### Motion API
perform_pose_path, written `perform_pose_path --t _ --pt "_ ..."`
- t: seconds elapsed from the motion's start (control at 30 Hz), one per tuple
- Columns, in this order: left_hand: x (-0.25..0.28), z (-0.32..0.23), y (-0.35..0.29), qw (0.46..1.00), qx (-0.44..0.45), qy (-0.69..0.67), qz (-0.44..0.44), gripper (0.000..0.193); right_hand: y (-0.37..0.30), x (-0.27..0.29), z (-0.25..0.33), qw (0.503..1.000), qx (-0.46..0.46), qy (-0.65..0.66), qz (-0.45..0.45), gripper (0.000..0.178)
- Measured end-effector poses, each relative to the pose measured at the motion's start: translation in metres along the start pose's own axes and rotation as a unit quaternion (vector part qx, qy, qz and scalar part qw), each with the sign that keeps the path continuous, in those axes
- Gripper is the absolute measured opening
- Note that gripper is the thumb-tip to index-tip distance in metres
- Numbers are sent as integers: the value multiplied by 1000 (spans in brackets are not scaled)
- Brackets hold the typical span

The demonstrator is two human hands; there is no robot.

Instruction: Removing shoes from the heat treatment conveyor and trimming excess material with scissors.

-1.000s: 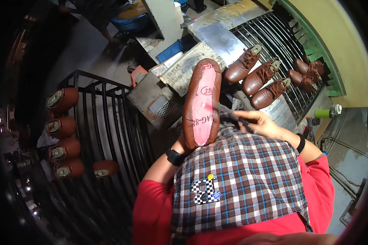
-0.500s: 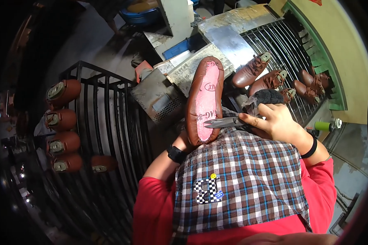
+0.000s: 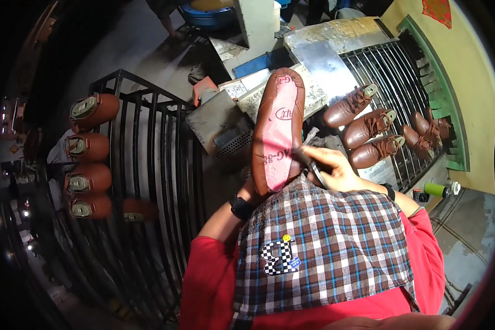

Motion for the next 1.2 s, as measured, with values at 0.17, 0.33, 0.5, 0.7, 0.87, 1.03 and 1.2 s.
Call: perform_pose_path --t 0.17,0.33,0.5,0.7,0.87,1.03,1.2 --pt "0 -56 56 867 39 -329 -373 44 -5 30 -79 863 -289 406 -77 58" --pt "24 -142 81 925 46 278 -255 63 14 -26 -81 746 -349 539 179 61" --pt "-42 -145 124 774 80 611 146 80 13 -36 -21 651 -448 592 160 60" --pt "-25 -143 84 866 57 426 -255 99 22 -19 -142 630 -363 648 228 54" --pt "-29 -134 29 830 -38 275 -484 63 70 7 -36 953 -199 220 61 91" --pt "-61 -152 -110 765 -141 159 -607 37 55 -124 -28 959 -178 107 191 83" --pt "-80 -202 -182 730 -215 68 -645 51 33 -178 -20 905 -210 199 312 77"
Point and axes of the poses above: each hand's wrist, its own y-axis towards the middle knuckle, its own x-axis out of the back of the hand, z = x × y, the point moved 10 cm from there along y, towards the middle knuckle, and after that the axes turned 12 degrees about -x, right-handed, at the moved point
